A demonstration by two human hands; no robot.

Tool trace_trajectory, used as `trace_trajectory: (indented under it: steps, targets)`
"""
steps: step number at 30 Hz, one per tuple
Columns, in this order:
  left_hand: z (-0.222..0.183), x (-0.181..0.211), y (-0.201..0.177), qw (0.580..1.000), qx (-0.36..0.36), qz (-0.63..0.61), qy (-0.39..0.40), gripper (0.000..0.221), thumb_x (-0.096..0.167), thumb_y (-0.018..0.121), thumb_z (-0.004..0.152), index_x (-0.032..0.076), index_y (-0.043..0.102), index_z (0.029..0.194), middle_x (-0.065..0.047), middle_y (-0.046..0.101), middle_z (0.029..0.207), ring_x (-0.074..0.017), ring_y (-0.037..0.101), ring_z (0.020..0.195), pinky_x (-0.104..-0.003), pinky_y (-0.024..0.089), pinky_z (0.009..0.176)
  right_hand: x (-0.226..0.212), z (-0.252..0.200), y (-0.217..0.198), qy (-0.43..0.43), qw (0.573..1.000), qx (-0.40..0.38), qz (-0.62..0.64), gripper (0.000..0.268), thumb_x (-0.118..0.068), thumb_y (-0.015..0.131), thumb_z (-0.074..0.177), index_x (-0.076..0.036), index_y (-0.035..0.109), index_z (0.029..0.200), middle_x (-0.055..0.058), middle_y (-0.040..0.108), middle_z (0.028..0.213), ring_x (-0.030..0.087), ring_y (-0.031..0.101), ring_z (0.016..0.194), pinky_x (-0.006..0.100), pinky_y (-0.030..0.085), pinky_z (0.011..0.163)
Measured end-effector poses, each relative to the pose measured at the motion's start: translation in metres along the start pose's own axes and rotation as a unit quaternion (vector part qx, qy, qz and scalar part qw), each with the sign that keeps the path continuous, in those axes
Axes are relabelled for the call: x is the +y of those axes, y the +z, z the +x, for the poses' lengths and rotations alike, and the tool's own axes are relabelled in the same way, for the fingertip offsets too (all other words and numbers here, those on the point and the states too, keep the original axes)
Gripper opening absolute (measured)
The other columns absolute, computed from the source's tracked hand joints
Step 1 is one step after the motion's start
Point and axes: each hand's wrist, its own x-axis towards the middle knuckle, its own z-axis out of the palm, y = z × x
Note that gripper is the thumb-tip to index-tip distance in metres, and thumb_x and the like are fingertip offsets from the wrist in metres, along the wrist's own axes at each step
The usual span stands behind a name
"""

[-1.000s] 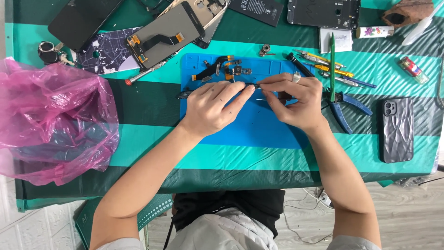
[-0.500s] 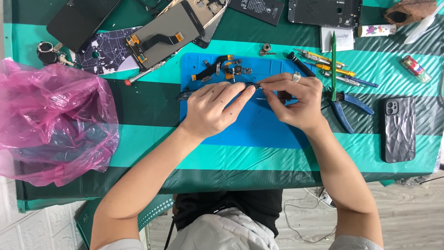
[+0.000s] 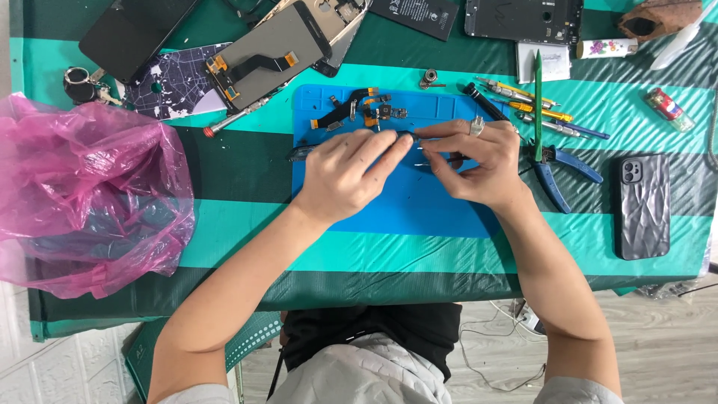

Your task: Repairing a mobile phone by assembling the motherboard and connecting internal ribbon cables.

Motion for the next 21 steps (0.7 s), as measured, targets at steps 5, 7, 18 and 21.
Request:
trace_trajectory:
  steps: [5, 7, 18, 21]
  targets:
    - [-0.005, -0.007, 0.009, 0.999, 0.032, 0.006, 0.017, 0.02, 0.01, 0.068, 0.095, 0.015, 0.078, 0.112, -0.003, 0.071, 0.102, -0.0163, 0.071, 0.077, -0.029, 0.065, 0.07, 0.002, 0.0, -0.003, 0.007, 1.0, -0.005, 0.013, 0.009, 0.01, 0.075, 0.09, 0.002, 0.079, 0.088, 0.019, 0.08, 0.094, 0.026, 0.061, 0.042, 0.031, 0.044, 0.037]
    - [-0.003, -0.005, 0.008, 0.999, 0.04, -0.002, 0.005, 0.018, 0.013, 0.069, 0.096, 0.015, 0.077, 0.112, -0.002, 0.07, 0.1, -0.0156, 0.071, 0.076, -0.029, 0.064, 0.069, 0.002, 0.002, -0.003, 0.007, 1.0, -0.005, 0.018, 0.009, 0.009, 0.075, 0.09, 0.002, 0.08, 0.089, 0.018, 0.079, 0.093, 0.025, 0.06, 0.042, 0.03, 0.043, 0.037]
    - [0.004, 0.001, 0.002, 0.998, 0.055, 0.012, -0.036, 0.008, 0.026, 0.075, 0.09, 0.019, 0.073, 0.094, 0.004, 0.061, 0.082, -0.0113, 0.066, 0.071, -0.026, 0.059, 0.069, -0.001, 0.004, 0.002, -0.013, 0.999, -0.007, 0.037, 0.008, 0.008, 0.077, 0.087, 0.001, 0.08, 0.087, 0.021, 0.078, 0.088, 0.028, 0.061, 0.044, 0.032, 0.047, 0.036]
    - [0.004, 0.002, 0.004, 0.997, 0.06, 0.014, -0.038, 0.008, 0.026, 0.075, 0.089, 0.019, 0.072, 0.092, 0.004, 0.061, 0.081, -0.0114, 0.065, 0.07, -0.026, 0.059, 0.068, -0.002, 0.006, 0.003, -0.019, 0.999, -0.01, 0.041, 0.007, 0.006, 0.077, 0.088, 0.0, 0.081, 0.088, 0.02, 0.079, 0.09, 0.025, 0.062, 0.045, 0.031, 0.047, 0.036]
